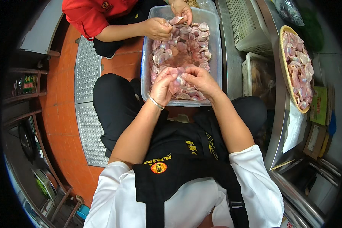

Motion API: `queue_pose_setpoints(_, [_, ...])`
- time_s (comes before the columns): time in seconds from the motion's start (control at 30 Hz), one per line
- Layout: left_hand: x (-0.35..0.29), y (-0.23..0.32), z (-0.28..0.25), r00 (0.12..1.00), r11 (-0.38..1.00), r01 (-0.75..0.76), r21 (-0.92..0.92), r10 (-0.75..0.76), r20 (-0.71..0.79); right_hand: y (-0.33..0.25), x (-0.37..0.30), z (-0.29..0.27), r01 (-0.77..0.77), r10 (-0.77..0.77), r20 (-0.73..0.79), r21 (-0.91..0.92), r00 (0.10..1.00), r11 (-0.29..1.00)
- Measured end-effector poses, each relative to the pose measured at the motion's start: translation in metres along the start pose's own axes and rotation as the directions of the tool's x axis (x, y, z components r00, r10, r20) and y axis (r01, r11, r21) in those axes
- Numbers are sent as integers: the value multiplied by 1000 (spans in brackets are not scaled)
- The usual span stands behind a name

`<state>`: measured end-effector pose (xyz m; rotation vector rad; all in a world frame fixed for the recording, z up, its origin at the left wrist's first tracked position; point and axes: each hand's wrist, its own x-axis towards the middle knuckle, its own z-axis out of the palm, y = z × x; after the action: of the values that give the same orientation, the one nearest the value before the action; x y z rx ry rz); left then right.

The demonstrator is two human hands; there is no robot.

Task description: The person sits on the floor and uses both hands to separate raw chicken pieces from a large plastic container. They repeatedly pick up pieces, pull them apart, and place them back into the container. Another person in a red shirt works alongside them in the same manner.

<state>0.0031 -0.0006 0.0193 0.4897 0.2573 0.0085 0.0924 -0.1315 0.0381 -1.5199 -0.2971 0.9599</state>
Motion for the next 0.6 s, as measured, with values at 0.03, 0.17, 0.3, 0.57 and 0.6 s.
queue_pose_setpoints(0.03, [0, -1, -1, 1000, 999, -22, 41, 22, 16, -7, -4, 2, 17, -16, -13, 69, 1000, 997])
queue_pose_setpoints(0.17, [2, -1, 2, 993, 972, -112, 207, 120, -24, -11, -6, 0, 18, -11, -36, 180, 999, 983])
queue_pose_setpoints(0.3, [4, -6, -2, 973, 939, -196, 282, 222, -61, -1, -1, 3, 182, -189, -120, -66, 975, 981])
queue_pose_setpoints(0.57, [7, -5, -5, 907, 785, -277, 554, 404, -118, -13, -8, 23, 544, -725, -54, -624, 686, 561])
queue_pose_setpoints(0.6, [9, -6, -8, 884, 742, -301, 600, 453, -117, -13, -11, 24, 628, -797, 54, -649, 601, 429])
